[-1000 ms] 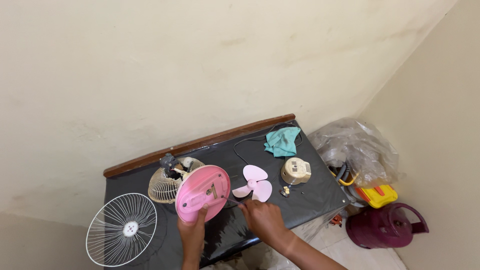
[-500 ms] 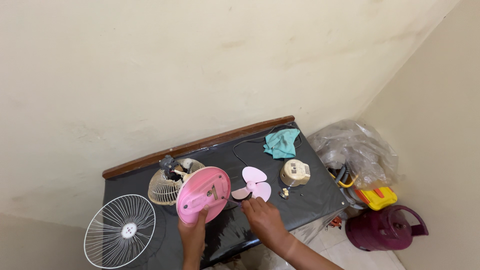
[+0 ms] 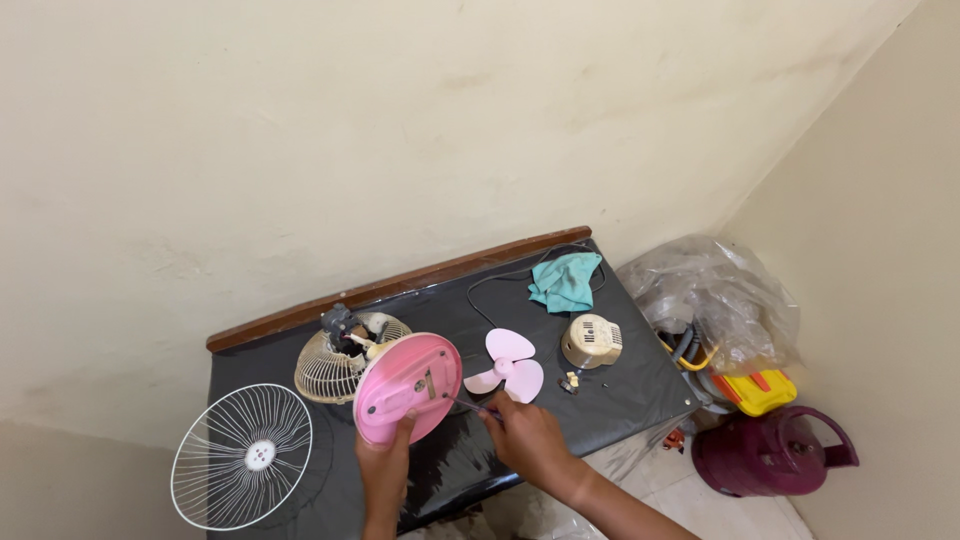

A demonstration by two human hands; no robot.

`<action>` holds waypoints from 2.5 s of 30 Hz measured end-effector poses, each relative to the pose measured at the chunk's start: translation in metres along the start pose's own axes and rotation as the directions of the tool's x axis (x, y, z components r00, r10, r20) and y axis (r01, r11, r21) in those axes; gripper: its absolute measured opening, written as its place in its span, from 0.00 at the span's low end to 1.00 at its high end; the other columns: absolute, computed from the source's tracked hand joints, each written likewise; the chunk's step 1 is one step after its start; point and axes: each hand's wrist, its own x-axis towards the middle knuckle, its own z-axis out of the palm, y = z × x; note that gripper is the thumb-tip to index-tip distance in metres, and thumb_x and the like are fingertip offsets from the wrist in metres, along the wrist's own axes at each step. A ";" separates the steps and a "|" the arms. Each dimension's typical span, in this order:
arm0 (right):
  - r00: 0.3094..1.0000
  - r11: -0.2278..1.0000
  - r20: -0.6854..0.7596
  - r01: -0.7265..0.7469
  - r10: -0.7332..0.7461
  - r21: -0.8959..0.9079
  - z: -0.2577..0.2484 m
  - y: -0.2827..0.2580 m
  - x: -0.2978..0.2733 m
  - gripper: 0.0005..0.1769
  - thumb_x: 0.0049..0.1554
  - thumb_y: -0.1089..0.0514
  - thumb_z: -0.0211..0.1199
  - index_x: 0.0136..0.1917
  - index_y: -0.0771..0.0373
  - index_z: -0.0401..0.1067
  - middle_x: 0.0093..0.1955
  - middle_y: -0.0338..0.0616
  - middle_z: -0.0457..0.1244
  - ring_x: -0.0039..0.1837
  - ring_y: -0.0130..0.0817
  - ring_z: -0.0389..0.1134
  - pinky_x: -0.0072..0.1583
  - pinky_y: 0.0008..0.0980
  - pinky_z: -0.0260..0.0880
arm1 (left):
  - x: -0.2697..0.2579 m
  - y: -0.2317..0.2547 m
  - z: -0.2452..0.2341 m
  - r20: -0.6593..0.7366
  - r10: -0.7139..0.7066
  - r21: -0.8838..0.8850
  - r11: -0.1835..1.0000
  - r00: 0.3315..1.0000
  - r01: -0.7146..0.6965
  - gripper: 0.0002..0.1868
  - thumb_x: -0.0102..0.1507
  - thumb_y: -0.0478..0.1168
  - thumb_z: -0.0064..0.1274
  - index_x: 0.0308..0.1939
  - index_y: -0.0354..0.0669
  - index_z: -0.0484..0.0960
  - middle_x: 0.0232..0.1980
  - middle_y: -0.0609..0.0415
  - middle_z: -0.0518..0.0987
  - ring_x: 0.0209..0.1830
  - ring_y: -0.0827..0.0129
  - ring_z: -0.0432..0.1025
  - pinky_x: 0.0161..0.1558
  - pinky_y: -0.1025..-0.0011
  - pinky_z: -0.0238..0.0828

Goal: The person reassembles a disassembled electric fan on a table. They attach the fan blades to the motor housing, fit the front grille, and secure the rear motor cover with a screwdriver. The fan is left fully assembled on the table.

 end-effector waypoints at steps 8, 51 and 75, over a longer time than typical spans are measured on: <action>0.949 0.952 -0.089 0.298 -0.303 -0.067 -0.012 0.000 -0.001 0.10 0.54 0.59 0.66 0.47 0.65 0.71 0.41 0.52 0.69 0.42 0.52 0.72 0.41 0.46 0.71 | 0.000 0.003 -0.001 0.005 0.022 -0.034 0.999 1.000 -0.022 0.28 0.60 0.32 0.61 0.63 0.31 0.73 0.57 0.49 0.80 0.56 0.69 0.74 0.58 0.71 0.70; 0.929 0.932 -0.319 -0.271 0.187 -0.242 0.019 0.149 -0.032 0.13 0.55 0.53 0.65 0.53 0.60 0.78 0.45 0.46 0.67 0.43 0.51 0.71 0.47 0.46 0.70 | -0.019 -0.072 -0.050 0.205 0.021 0.700 0.696 0.978 -0.162 0.35 0.55 0.38 0.63 0.65 0.34 0.73 0.70 0.38 0.71 0.72 0.48 0.64 0.60 0.56 0.68; 0.930 0.985 -0.363 -0.014 -0.050 -0.171 0.023 0.101 0.014 0.15 0.53 0.54 0.68 0.51 0.63 0.74 0.47 0.49 0.66 0.53 0.50 0.68 0.51 0.47 0.68 | -0.013 -0.003 -0.038 0.500 0.278 0.707 0.417 0.820 -0.572 0.29 0.53 0.44 0.67 0.58 0.44 0.81 0.71 0.43 0.71 0.73 0.46 0.62 0.70 0.48 0.53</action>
